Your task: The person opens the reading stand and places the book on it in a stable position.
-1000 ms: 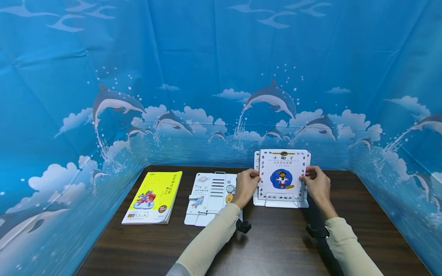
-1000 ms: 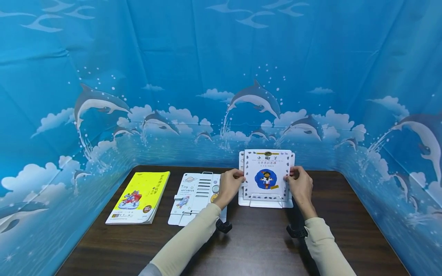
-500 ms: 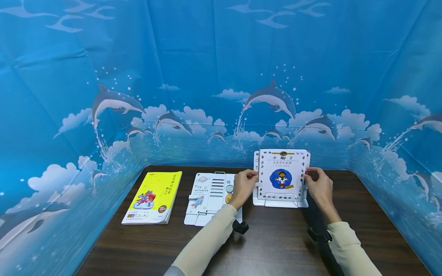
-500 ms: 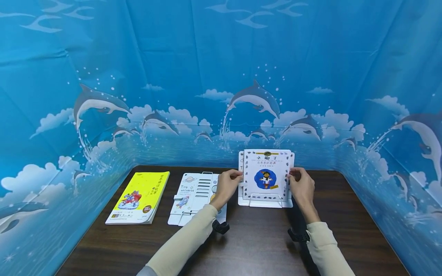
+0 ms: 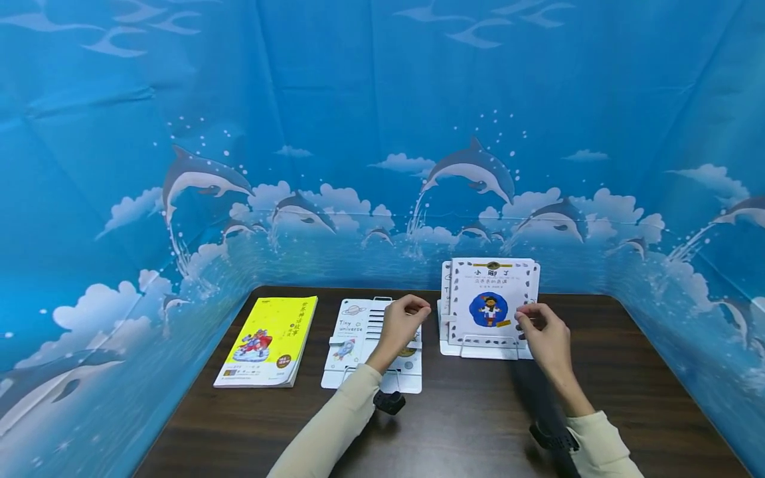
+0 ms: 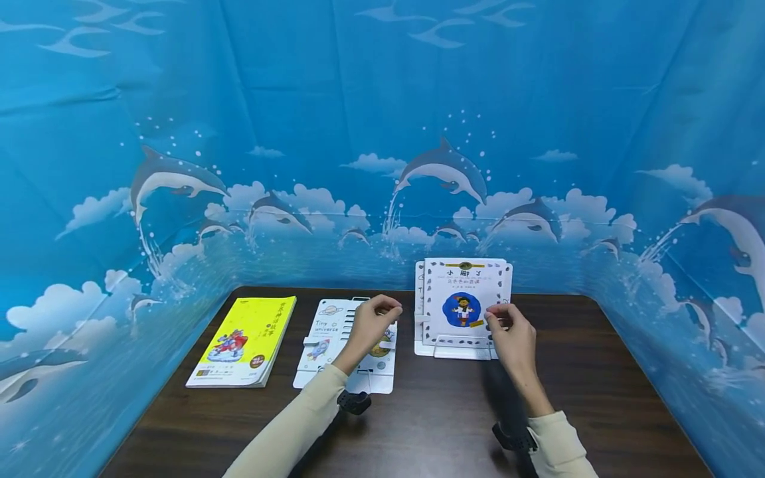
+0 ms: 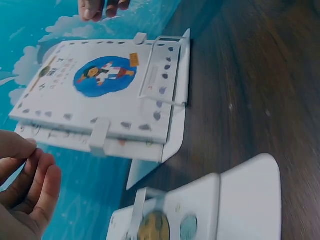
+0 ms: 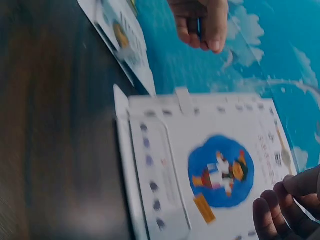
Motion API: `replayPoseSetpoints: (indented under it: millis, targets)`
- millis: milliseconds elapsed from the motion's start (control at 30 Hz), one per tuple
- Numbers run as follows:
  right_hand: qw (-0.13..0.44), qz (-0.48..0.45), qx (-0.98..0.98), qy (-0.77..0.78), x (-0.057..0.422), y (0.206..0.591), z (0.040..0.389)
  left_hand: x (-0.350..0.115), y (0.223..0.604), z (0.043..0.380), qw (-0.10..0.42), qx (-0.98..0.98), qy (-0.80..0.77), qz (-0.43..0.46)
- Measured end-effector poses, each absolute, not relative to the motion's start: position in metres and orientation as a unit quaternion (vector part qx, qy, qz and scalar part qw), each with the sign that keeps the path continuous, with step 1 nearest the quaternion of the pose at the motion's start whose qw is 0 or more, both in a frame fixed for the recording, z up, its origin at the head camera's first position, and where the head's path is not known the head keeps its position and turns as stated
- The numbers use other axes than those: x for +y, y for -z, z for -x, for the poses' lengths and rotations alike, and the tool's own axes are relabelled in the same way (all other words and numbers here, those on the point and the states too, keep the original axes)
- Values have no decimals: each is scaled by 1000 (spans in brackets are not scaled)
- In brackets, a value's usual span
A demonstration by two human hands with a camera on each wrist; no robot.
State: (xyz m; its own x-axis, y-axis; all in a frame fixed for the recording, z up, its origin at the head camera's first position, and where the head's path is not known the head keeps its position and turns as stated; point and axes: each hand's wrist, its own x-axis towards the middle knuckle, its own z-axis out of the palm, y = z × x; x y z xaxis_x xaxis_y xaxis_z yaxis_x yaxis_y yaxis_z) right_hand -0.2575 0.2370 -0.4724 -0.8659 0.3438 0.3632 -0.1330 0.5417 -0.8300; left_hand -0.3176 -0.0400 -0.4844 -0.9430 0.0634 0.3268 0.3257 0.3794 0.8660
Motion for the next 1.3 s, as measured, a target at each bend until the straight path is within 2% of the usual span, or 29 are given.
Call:
replayPoseSetpoints:
  millis: [367, 767, 1100, 1300]
  targets:
    - [168, -11, -828, -534, 180, 482, 237, -104, 494, 293, 102, -816, 559, 109]
    - [86, -66, -838, -535, 122, 504, 226, -173, 516, 262, 74, -866, 492, 38]
    - [70, -146, -882, -442, 97, 517, 232, -194, 532, 246, 73, -896, 434, 51]
    - [46, -192, -890, -411, 87, 522, 234, -199, 531, 242, 32, -911, 408, 45]
